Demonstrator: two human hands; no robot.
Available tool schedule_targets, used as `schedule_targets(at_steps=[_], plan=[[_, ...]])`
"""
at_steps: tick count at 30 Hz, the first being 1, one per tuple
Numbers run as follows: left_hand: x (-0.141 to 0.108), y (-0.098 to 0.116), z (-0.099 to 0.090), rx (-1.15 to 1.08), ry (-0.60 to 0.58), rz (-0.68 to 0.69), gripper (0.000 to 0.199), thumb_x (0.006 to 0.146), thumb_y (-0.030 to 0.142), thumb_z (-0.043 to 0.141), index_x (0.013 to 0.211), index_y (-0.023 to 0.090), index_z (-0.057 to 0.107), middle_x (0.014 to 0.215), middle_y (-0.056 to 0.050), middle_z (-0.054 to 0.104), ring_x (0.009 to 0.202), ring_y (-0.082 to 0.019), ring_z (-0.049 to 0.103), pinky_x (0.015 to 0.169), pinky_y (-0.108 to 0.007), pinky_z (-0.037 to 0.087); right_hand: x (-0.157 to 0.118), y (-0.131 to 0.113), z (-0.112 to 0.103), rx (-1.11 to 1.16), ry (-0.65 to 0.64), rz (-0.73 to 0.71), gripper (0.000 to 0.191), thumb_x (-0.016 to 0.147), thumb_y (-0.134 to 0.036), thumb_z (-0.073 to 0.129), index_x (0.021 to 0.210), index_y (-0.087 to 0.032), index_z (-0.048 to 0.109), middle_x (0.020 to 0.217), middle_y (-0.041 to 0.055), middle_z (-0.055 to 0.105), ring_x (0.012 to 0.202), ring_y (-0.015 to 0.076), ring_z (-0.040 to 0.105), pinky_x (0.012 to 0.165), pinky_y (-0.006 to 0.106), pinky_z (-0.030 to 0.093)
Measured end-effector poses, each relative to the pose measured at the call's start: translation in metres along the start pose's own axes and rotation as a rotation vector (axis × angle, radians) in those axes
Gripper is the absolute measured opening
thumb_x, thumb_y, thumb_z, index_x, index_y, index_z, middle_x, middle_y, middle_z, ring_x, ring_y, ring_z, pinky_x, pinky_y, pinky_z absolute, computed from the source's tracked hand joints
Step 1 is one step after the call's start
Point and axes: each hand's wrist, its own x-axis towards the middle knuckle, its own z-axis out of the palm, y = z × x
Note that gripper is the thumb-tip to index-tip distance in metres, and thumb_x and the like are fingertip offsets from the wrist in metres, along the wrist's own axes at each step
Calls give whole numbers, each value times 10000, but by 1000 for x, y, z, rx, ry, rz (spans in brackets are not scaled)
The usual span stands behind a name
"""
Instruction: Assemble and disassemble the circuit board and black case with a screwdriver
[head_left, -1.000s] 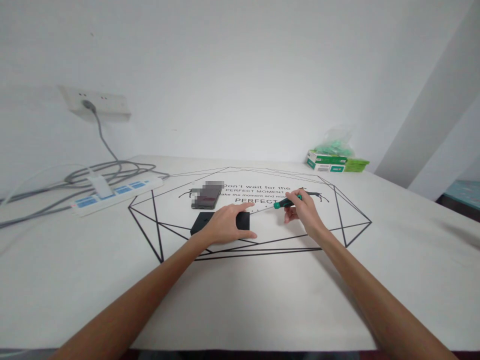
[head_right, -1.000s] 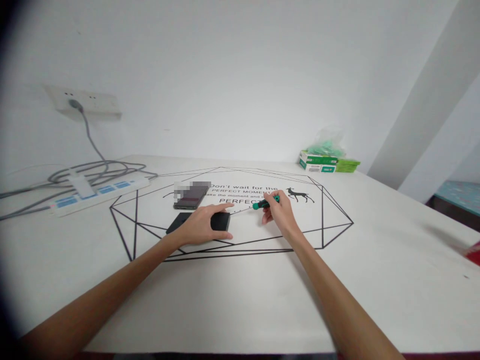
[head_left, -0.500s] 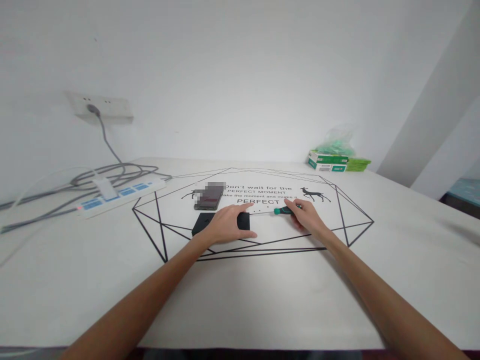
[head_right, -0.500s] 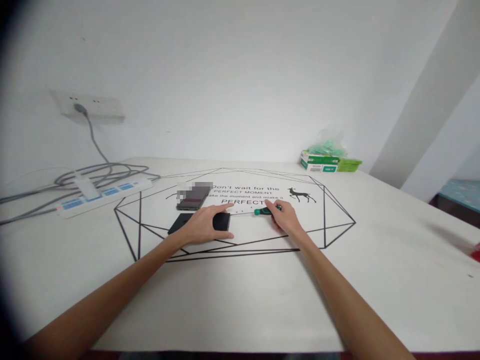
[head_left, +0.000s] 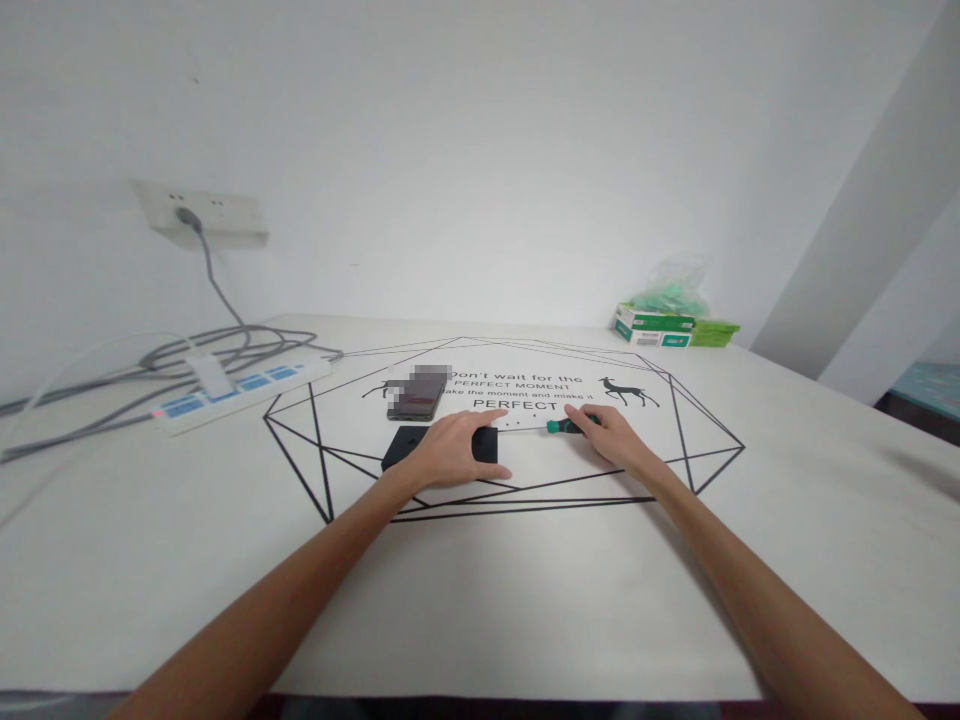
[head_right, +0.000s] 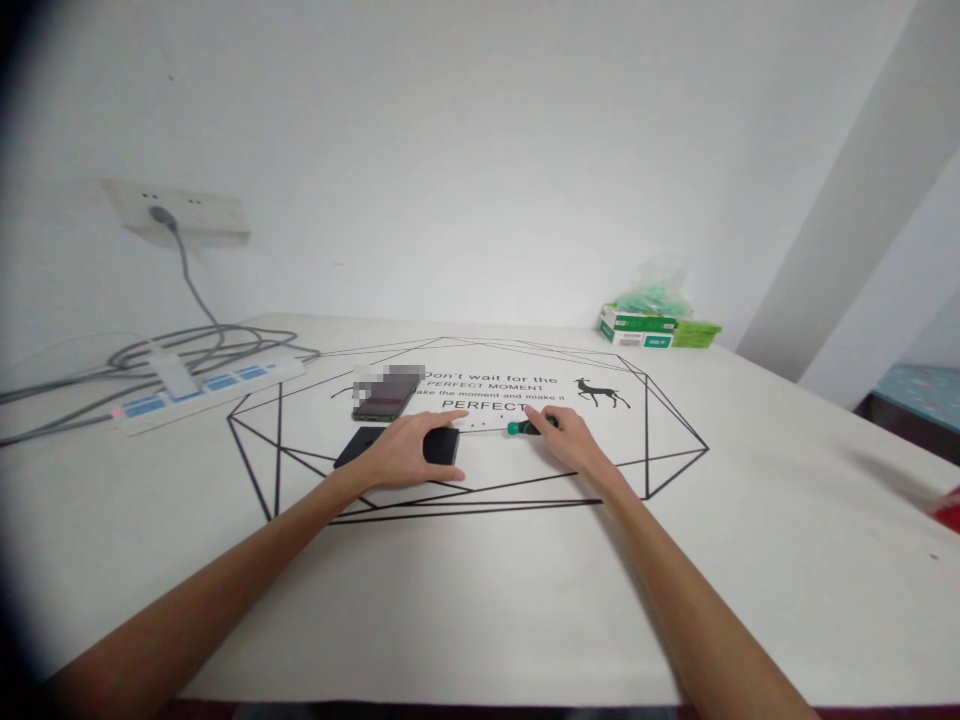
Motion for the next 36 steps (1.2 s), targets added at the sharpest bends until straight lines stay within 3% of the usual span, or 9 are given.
schedule_targets(at_steps=[5,12,16,19,24,27,30,33,36], plan=[[1,-4,2,23,4,17,904,647,678,667,1399,228,444,1349,-122,550,1208,-325,520,1020,-439,384,-3,-4,-3,56,-95,108,365,683,-523,689,797,-224,514,370,-123,374,312,88,311,320,190,240],[1,-3,2,51,-6,17,892,667,670,654,1407,226,429,1341,-120,554,1208,-316,517,1019,-432,381,6,2,-2,-303,62,-134,486,797,-597,525,545,-180,524,503,-6,487,496,116,436,463,233,305],[1,-4,3,61,-7,14,863,678,646,664,1399,226,441,1346,-111,551,1205,-315,520,1015,-422,389,3,0,-1,-171,-13,4,350,750,-553,607,804,-212,546,509,-47,497,416,111,407,427,231,287],[1,-5,3,61,-6,19,856,683,650,659,1396,229,443,1351,-107,547,1210,-313,516,1018,-419,387,0,-3,-3,-74,-80,101,379,725,-565,629,834,-226,499,410,-90,396,346,113,351,392,235,263],[1,-3,2,68,-9,19,852,682,643,662,1390,221,449,1336,-117,558,1202,-307,522,1011,-420,391,5,1,-3,-383,81,-116,491,786,-657,511,633,-192,553,521,6,504,528,154,467,508,266,317],[1,-2,1,74,-12,16,861,678,640,668,1389,204,454,1327,-122,564,1198,-308,524,1008,-414,396,7,4,-2,-485,88,-170,546,849,-647,416,591,-186,554,549,17,504,564,153,453,539,275,306],[1,-2,1,86,-8,20,864,686,649,654,1394,197,449,1339,-127,555,1207,-311,518,1013,-419,391,4,4,-3,-368,31,-155,462,828,-631,479,727,-192,583,596,-1,524,533,131,426,515,262,303],[2,-3,2,87,-4,40,855,694,662,640,1394,211,447,1349,-122,549,1212,-309,517,1015,-420,388,-2,3,-5,-180,-39,-23,448,724,-615,631,909,-215,547,545,-54,472,443,112,373,441,243,275],[2,-2,2,73,-4,40,859,689,653,653,1396,212,445,1343,-122,555,1204,-313,523,1006,-426,395,-4,3,-5,-126,-73,37,442,731,-616,618,891,-213,533,464,-77,407,395,116,355,416,247,266]])
